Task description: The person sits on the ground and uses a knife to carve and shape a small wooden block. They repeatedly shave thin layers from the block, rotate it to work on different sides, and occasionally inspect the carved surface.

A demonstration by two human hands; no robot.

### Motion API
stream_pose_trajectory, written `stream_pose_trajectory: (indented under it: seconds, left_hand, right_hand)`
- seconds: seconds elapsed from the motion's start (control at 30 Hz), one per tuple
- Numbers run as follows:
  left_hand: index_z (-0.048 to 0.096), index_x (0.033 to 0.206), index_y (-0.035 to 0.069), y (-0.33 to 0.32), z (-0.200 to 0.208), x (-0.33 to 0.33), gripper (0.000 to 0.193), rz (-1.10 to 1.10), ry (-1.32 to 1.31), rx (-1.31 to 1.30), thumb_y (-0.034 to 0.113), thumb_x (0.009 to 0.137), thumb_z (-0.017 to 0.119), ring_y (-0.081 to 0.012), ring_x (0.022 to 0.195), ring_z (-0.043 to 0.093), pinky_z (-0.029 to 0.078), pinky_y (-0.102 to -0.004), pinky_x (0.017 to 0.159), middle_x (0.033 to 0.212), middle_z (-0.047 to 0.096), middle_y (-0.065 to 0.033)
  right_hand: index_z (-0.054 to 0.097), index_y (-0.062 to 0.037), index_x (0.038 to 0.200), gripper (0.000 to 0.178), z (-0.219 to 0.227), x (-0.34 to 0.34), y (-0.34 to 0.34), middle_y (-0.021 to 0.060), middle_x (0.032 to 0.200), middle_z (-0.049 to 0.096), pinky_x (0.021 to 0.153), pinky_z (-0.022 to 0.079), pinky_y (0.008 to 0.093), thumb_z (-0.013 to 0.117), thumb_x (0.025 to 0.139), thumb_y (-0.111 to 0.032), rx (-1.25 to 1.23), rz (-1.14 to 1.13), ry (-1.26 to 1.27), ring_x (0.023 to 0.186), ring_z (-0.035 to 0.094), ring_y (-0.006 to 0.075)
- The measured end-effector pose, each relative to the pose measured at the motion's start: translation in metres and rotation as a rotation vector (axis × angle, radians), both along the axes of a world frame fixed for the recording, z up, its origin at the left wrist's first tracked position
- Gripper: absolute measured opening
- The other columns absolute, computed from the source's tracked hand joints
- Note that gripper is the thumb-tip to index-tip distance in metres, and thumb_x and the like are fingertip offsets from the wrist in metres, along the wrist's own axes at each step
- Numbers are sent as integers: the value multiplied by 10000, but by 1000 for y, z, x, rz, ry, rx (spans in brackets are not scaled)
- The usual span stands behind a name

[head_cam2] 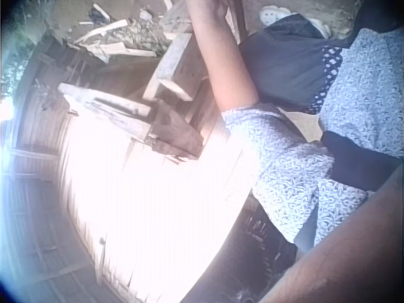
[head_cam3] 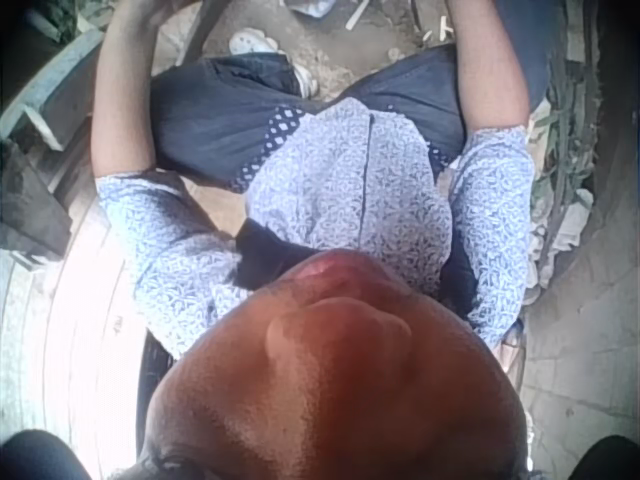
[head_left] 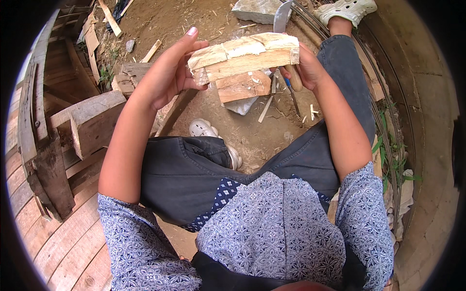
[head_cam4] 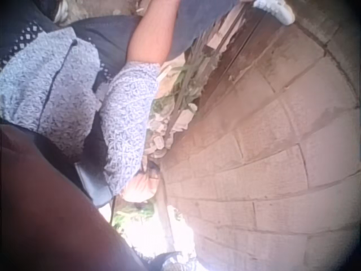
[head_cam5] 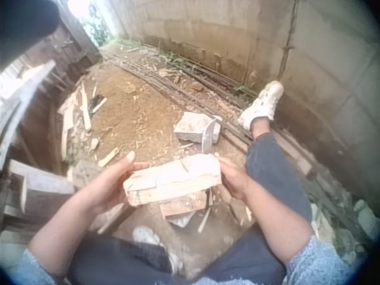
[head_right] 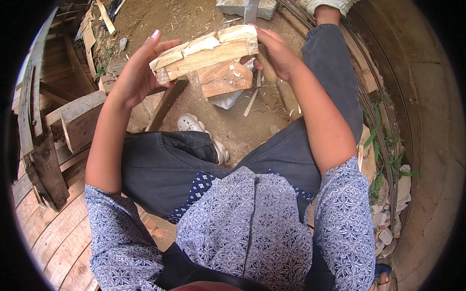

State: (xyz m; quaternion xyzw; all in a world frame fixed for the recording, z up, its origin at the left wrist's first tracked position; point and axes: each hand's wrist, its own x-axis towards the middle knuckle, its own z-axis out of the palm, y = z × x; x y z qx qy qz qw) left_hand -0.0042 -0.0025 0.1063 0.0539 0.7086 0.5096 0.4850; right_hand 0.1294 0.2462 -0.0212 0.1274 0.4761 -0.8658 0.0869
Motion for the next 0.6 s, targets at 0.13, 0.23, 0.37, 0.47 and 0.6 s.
stream_pose_trajectory:
  seconds: [0.13,0.23,0.37,0.47,0.6]
  left_hand:
    - [448,1369,-93,3,3,4,820,26,12,-35,624,970,450,-154,832,688,587,-281,669,1108,652,-164]
    - [500,1348,-57,5,3,5,778,46,16,-56,623,977,435,-142,821,676,576,-278,646,1074,673,-134]
    - [509,1350,-40,3,1,4,761,46,20,-56,620,977,441,-149,840,669,563,-293,661,1077,672,-126]
    - [518,1358,-9,4,3,4,757,44,38,-92,634,965,455,-149,868,653,538,-303,681,1092,669,-111]
    - [524,1367,21,4,1,3,783,46,31,-136,673,937,472,-144,864,618,496,-306,704,1095,658,-89]
  right_hand:
    - [566,-36,1258,467,-4,0,1,81,1040,681,466,412,219,463,1035,-432,-10,9,22,812,680,152]
    - [567,-32,1250,463,-4,0,1,82,1045,678,462,414,222,463,1036,-429,-26,5,26,811,681,152]
    - [564,-20,1246,480,-4,-2,0,91,1055,670,455,415,221,473,1032,-440,-33,6,38,803,685,152]
    - [562,-8,1243,502,-3,-2,-1,97,1053,656,447,411,214,493,1022,-454,-22,9,29,796,686,152]
    - [568,-2,1210,516,-6,-3,-2,91,1024,635,437,406,209,528,1004,-473,4,19,-4,797,685,153]
